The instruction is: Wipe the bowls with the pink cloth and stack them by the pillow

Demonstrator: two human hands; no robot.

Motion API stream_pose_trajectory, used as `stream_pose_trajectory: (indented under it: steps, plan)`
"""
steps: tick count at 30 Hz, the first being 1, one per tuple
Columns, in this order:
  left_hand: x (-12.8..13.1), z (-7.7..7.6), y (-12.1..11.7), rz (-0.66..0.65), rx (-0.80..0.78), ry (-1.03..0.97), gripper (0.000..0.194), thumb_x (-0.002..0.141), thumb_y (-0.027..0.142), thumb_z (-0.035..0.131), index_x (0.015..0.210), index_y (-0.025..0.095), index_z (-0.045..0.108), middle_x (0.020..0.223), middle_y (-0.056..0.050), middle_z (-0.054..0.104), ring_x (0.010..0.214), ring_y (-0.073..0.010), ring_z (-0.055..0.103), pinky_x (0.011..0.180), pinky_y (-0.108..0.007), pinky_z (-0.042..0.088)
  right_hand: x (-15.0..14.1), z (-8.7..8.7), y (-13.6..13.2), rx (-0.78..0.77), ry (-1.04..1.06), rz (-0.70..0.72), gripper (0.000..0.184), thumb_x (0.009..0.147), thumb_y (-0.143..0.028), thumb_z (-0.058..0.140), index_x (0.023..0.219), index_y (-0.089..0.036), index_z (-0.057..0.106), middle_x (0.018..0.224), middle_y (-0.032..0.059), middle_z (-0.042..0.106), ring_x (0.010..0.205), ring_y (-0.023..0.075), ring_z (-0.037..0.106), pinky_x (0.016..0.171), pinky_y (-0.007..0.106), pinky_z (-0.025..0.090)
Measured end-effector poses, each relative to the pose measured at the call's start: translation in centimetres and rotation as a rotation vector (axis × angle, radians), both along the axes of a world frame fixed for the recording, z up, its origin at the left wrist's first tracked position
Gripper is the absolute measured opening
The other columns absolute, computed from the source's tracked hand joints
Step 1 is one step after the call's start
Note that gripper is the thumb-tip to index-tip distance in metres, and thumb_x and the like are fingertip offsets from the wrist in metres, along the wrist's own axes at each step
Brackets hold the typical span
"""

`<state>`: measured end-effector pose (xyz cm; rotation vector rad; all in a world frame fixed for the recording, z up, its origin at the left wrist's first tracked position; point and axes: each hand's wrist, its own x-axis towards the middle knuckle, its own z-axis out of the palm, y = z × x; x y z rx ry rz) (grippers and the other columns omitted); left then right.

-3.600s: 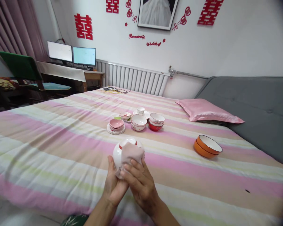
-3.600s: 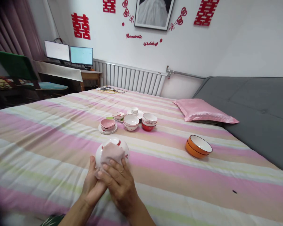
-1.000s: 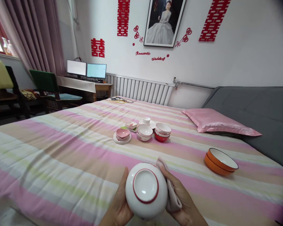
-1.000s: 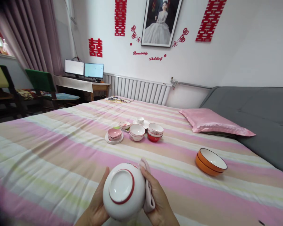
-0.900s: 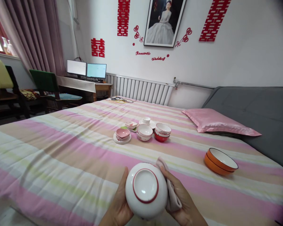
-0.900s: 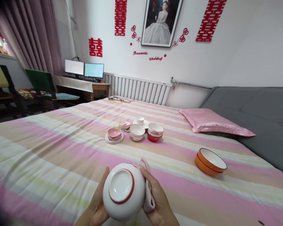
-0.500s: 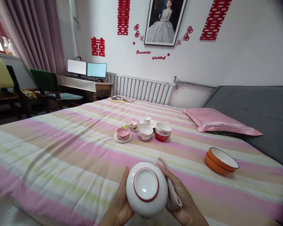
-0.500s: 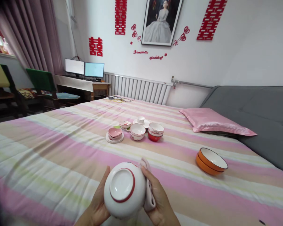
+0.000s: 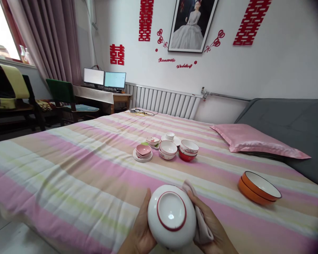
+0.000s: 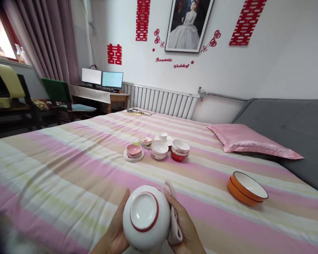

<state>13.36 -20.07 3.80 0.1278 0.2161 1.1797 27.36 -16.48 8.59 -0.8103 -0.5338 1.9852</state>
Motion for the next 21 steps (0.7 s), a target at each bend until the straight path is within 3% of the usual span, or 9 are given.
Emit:
stream_pose_trajectory:
  steps: [4,10,21]
  plan:
    - [-0.03,-0.01,0.10,-0.002,-0.007,-0.028,0.071,0.084,0.060,0.039,0.128,0.005,0.051,0.115,-0.018,0.065,0.117,-0.0355,0.051,0.103,-0.049,0.031,0.13,-0.09,0.03,-0.024,0.013,0.022,0.050,0.071,-0.029,0.074,0.118,-0.026,0.058,0.100,0.0007,0.070,0.086,0.0158,0.066,0.077,0.025,0.054]
    - [-0.04,-0.31,0.01,-0.028,0.014,-0.031,0.072,0.083,0.061,0.040,0.127,0.006,0.052,0.115,-0.018,0.065,0.118,-0.0356,0.050,0.103,-0.049,0.031,0.22,-0.16,0.06,-0.057,0.027,-0.023,0.055,0.073,-0.026,0.073,0.124,-0.026,0.053,0.114,-0.0002,0.065,0.104,0.0148,0.060,0.086,0.024,0.051]
    - [-0.17,-0.42,0.08,-0.025,0.020,0.006,0.071,0.082,0.062,0.041,0.127,0.007,0.052,0.116,-0.017,0.065,0.118,-0.0357,0.051,0.103,-0.049,0.031,0.20,-0.08,-0.10,-0.097,0.072,-0.004,0.059,0.071,-0.024,0.075,0.125,-0.027,0.052,0.101,0.0002,0.070,0.089,0.0141,0.065,0.078,0.024,0.053]
